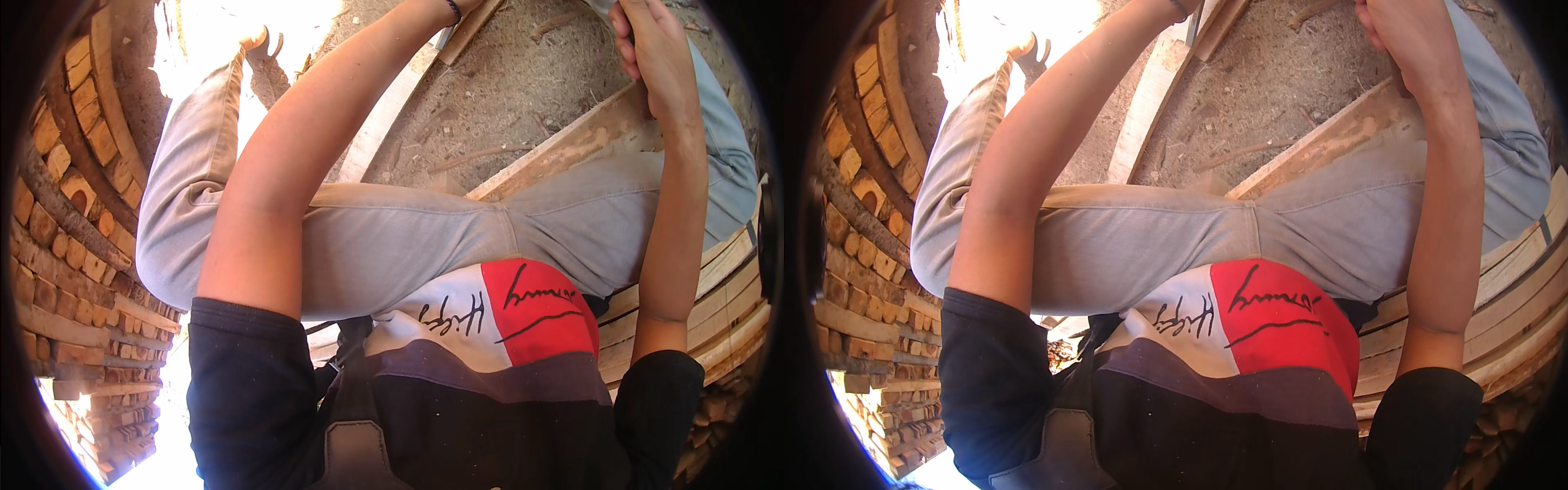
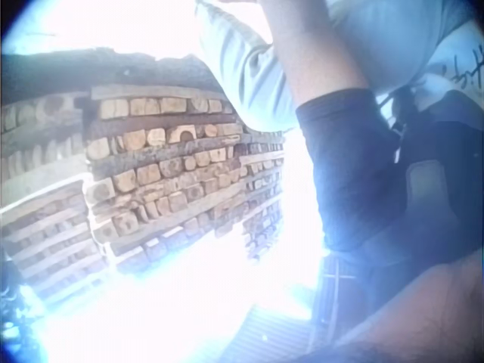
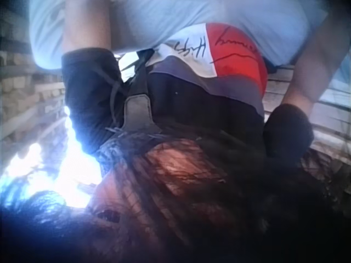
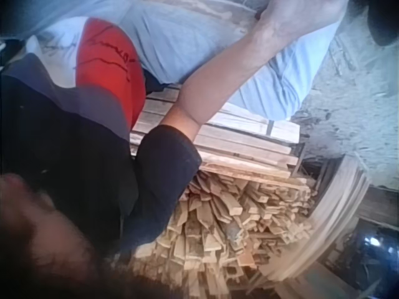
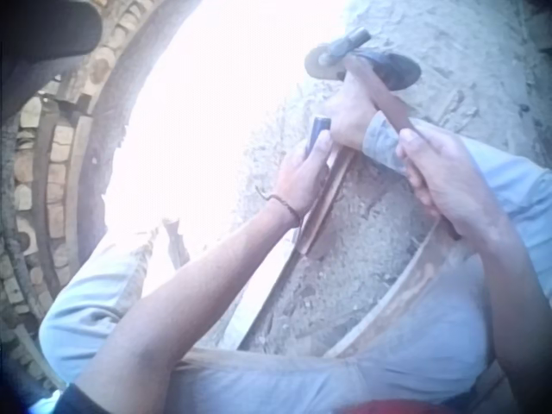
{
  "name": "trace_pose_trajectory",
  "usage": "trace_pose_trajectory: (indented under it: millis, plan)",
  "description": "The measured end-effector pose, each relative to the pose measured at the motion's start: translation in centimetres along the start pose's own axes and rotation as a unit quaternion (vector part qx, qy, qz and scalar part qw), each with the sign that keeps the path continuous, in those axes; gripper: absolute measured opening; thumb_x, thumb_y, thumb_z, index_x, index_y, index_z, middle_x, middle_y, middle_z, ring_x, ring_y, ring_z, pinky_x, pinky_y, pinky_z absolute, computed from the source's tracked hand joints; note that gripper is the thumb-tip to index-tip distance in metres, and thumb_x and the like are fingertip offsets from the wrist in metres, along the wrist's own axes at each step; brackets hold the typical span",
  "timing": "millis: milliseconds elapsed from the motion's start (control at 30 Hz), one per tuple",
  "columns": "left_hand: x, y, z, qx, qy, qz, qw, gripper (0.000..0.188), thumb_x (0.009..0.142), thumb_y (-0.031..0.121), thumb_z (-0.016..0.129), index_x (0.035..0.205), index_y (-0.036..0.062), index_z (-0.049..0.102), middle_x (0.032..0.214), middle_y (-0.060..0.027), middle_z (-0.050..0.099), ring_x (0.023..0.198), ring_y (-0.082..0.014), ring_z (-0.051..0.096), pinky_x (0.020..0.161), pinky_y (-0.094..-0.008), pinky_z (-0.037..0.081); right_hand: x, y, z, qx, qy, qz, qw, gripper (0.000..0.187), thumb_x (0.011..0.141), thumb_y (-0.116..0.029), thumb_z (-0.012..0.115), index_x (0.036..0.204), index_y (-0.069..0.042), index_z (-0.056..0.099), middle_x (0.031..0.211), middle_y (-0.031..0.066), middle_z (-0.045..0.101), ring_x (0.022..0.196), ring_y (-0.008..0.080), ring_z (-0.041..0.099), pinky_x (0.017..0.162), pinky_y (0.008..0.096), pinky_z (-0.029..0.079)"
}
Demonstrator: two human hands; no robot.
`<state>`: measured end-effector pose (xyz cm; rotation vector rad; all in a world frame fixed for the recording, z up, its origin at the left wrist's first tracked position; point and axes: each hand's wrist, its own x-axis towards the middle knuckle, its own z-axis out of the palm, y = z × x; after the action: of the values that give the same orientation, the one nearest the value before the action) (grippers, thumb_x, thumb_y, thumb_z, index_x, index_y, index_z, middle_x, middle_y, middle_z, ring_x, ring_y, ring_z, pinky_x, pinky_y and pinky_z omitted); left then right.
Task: The person shapes a piece of wood using a chisel and a hammer, striking the chisel with the hammer to remove material.
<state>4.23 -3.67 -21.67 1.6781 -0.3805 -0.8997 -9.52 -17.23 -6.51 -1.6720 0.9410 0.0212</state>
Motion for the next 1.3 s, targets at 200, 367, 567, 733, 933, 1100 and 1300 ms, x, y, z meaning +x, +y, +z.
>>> trace_pose_trajectory:
  millis: [200, 367, 567, 733, 933, 1100, 1300]
  plan:
    - [0.1, 0.0, -0.4, 0.020, -0.010, -0.018, 1.000, 0.057, 0.102, 0.062, 0.051, 0.090, 0.0082, 0.065, 0.064, 0.0013, 0.054, 0.059, -0.0103, 0.052, 0.054, -0.0302, 0.043, 0.0, 0.1, 0.1, -0.008, 0.002, -0.013, 1.000, 0.028, 0.110, -0.033, 0.047, 0.096, -0.011, 0.058, 0.068, -0.0068, 0.047, 0.048, 0.0018, 0.038, 0.041, 0.0185, 0.030]
    - [0.0, -0.4, -0.4, 0.057, -0.019, 0.063, 0.996, 0.059, 0.102, 0.063, 0.049, 0.086, 0.0075, 0.063, 0.061, 0.0015, 0.051, 0.058, -0.0107, 0.051, 0.052, -0.0321, 0.041, -0.1, 0.0, -0.1, -0.004, 0.008, -0.001, 1.000, 0.028, 0.110, -0.033, 0.047, 0.096, -0.011, 0.057, 0.068, -0.0069, 0.046, 0.047, 0.0020, 0.038, 0.041, 0.0186, 0.030]
    - [0.1, -0.9, -0.3, -0.011, 0.023, 0.033, 0.999, 0.062, 0.102, 0.062, 0.049, 0.079, 0.0058, 0.060, 0.058, 0.0011, 0.049, 0.054, -0.0114, 0.046, 0.049, -0.0346, 0.036, -0.6, -0.3, -0.9, 0.004, 0.034, 0.000, 0.999, 0.027, 0.110, -0.032, 0.048, 0.095, -0.011, 0.057, 0.066, -0.0069, 0.045, 0.046, 0.0029, 0.038, 0.039, 0.0199, 0.031]
    - [-0.2, -1.4, -0.7, 0.031, 0.048, 0.032, 0.998, 0.064, 0.103, 0.062, 0.048, 0.071, 0.0066, 0.057, 0.054, 0.0014, 0.045, 0.051, -0.0107, 0.044, 0.047, -0.0346, 0.034, -0.7, -0.4, -0.9, -0.002, 0.053, -0.028, 0.998, 0.028, 0.109, -0.032, 0.049, 0.095, -0.010, 0.057, 0.064, -0.0067, 0.046, 0.044, 0.0032, 0.038, 0.039, 0.0201, 0.032]
    - [-0.2, -1.3, -0.7, 0.040, 0.047, 0.066, 0.996, 0.064, 0.103, 0.061, 0.049, 0.068, 0.0076, 0.056, 0.053, 0.0013, 0.046, 0.051, -0.0109, 0.046, 0.047, -0.0351, 0.035, -0.6, -0.3, -0.9, 0.004, 0.051, -0.030, 0.998, 0.028, 0.109, -0.032, 0.049, 0.094, -0.010, 0.057, 0.064, -0.0071, 0.046, 0.044, 0.0027, 0.038, 0.039, 0.0198, 0.032]
    - [-0.4, -1.0, -0.2, -0.001, 0.052, 0.054, 0.997, 0.065, 0.102, 0.062, 0.050, 0.065, 0.0095, 0.054, 0.052, 0.0015, 0.047, 0.050, -0.0099, 0.048, 0.047, -0.0322, 0.038, -0.5, -0.1, -1.0, 0.008, 0.044, -0.021, 0.999, 0.028, 0.109, -0.033, 0.049, 0.094, -0.010, 0.056, 0.064, -0.0072, 0.045, 0.044, 0.0026, 0.037, 0.038, 0.0197, 0.032]
    - [-0.3, -1.0, -0.3, 0.007, 0.042, 0.049, 0.998, 0.064, 0.101, 0.063, 0.051, 0.066, 0.0099, 0.054, 0.052, 0.0018, 0.049, 0.049, -0.0094, 0.049, 0.047, -0.0310, 0.039, -0.5, -0.6, -0.7, 0.004, 0.048, -0.014, 0.999, 0.028, 0.109, -0.033, 0.050, 0.094, -0.010, 0.056, 0.064, -0.0074, 0.045, 0.044, 0.0027, 0.037, 0.038, 0.0198, 0.031]
